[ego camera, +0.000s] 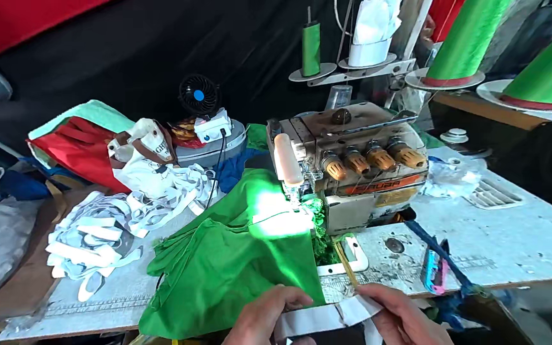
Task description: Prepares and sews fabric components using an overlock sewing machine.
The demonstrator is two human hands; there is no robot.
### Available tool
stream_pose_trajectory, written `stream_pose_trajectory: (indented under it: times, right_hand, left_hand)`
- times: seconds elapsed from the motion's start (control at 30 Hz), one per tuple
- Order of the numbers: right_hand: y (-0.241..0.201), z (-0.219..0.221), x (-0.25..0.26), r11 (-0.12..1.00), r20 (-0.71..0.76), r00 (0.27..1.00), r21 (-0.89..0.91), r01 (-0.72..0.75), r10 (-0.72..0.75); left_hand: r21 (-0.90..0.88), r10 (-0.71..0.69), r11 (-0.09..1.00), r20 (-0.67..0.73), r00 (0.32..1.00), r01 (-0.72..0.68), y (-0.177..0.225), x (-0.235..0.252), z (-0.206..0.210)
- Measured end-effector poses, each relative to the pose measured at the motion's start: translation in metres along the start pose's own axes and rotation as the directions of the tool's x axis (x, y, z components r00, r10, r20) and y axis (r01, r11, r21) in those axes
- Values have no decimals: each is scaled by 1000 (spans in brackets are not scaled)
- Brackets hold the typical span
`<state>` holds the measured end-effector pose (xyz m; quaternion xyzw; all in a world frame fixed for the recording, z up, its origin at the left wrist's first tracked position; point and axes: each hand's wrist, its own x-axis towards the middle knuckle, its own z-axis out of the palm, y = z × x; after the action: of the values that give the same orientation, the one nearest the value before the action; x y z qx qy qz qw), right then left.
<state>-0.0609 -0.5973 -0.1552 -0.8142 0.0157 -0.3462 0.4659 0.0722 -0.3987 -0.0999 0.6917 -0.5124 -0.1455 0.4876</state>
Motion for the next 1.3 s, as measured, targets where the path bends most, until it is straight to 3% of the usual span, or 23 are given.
stream_pose_trajectory:
  times: [0.13, 0.3, 0.6, 0.83, 0.97, 1.07, 1.17, 1.3]
  right_hand:
    - [5, -2, -2, 1000, -15, 1000, -5, -7, 7]
    - [15, -4, -2, 998, -14, 999, 42, 53, -52]
    - [8, -2, 1, 985, 32, 996, 153, -84, 80]
    - [10, -2, 0, 976, 50, 994, 190, -106, 99]
    - [5, 1, 5, 963, 138, 981, 212, -165, 138]
    - [-6, 14, 15, 916, 217, 965, 338, -213, 145]
    - [-10, 36, 32, 892, 65, 984, 415, -177, 164]
    - [14, 63, 52, 942, -190, 952, 284, -180, 240]
  left_hand:
    - [44, 71, 997, -141, 987, -66, -9, 3, -7]
    - [23, 94, 996, -206, 974, -91, -15, 2, -14]
    - [13, -41, 999, -276, 960, 46, -13, 0, -11]
    - [-14, -63, 998, -266, 962, 61, -17, -1, -11]
    - [78, 9, 997, -263, 965, 12, -13, 10, -23]
    - [245, 118, 968, -255, 960, -54, -8, 33, -45]
    - [439, 198, 896, -254, 947, -69, -7, 69, -67]
    - [485, -51, 869, -114, 992, 101, -10, 122, -85]
